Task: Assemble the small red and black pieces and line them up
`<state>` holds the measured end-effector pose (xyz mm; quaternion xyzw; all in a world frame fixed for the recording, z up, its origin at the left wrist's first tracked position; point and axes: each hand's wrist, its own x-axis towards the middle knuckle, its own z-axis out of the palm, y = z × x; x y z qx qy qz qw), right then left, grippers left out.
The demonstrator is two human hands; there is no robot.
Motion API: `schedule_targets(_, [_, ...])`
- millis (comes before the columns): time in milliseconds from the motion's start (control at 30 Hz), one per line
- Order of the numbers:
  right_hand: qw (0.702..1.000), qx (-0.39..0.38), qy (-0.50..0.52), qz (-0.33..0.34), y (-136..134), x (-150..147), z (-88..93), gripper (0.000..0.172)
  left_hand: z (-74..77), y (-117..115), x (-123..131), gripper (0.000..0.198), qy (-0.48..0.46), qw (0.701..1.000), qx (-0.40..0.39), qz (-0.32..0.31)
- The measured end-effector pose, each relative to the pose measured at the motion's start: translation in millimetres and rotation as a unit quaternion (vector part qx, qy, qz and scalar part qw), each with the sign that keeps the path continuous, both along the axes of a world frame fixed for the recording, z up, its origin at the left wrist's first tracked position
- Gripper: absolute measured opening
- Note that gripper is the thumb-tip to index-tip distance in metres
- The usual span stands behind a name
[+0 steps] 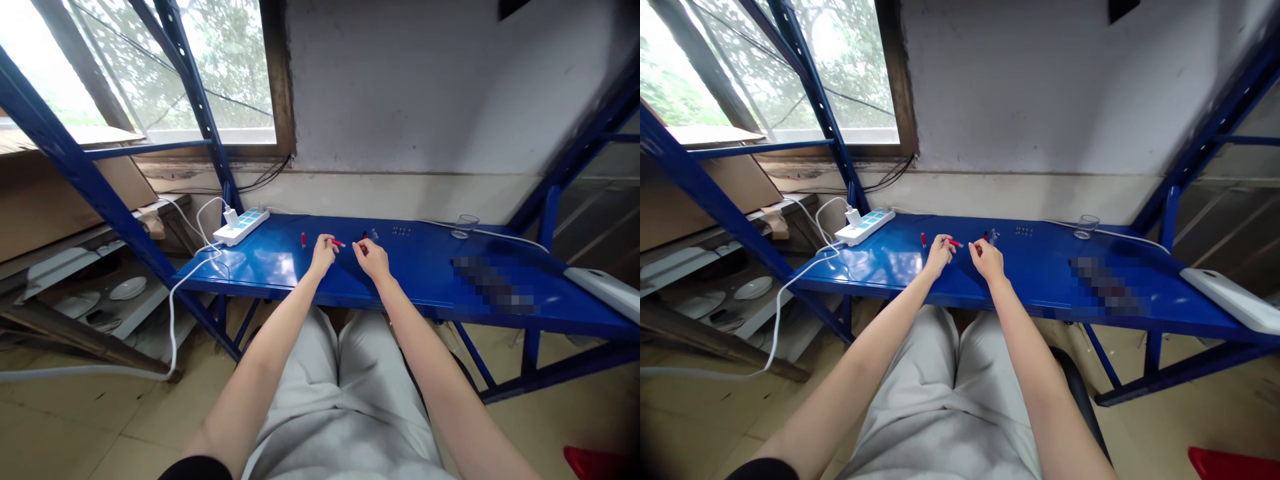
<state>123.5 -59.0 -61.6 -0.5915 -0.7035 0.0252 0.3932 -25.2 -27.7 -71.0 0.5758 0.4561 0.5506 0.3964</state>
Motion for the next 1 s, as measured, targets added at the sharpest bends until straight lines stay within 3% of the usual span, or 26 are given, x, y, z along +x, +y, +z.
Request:
schedule_targets(233, [0.998,-0.032,-0.004,0.058,2.9,-3.0,-1.7,0.033,3.3,-11.9,-4.9,0.012,-0.117,0.987,-0.053,-0.096])
schedule_targets(433, [0.996,-0.045,0.002,0.071,2.6,-3.1,-1.3,0.034,4.2,-14.3,-10.0,0.019,-0.133,0.975,-0.05,-0.169])
schedule_targets(667, [0.995,-0.053,0.019,0.078,3.5,-3.0,-2.5,0.038,5.8,-16.9,-10.9,0.026,-0.121,0.973,-0.053,-0.187])
schedule_targets(1000, [0.995,-0.005,0.035,0.092,11.4,-0.5,-10.9,0.029,2.5,-12.6,-11.7,0.022,-0.14,0.974,-0.062,-0.167])
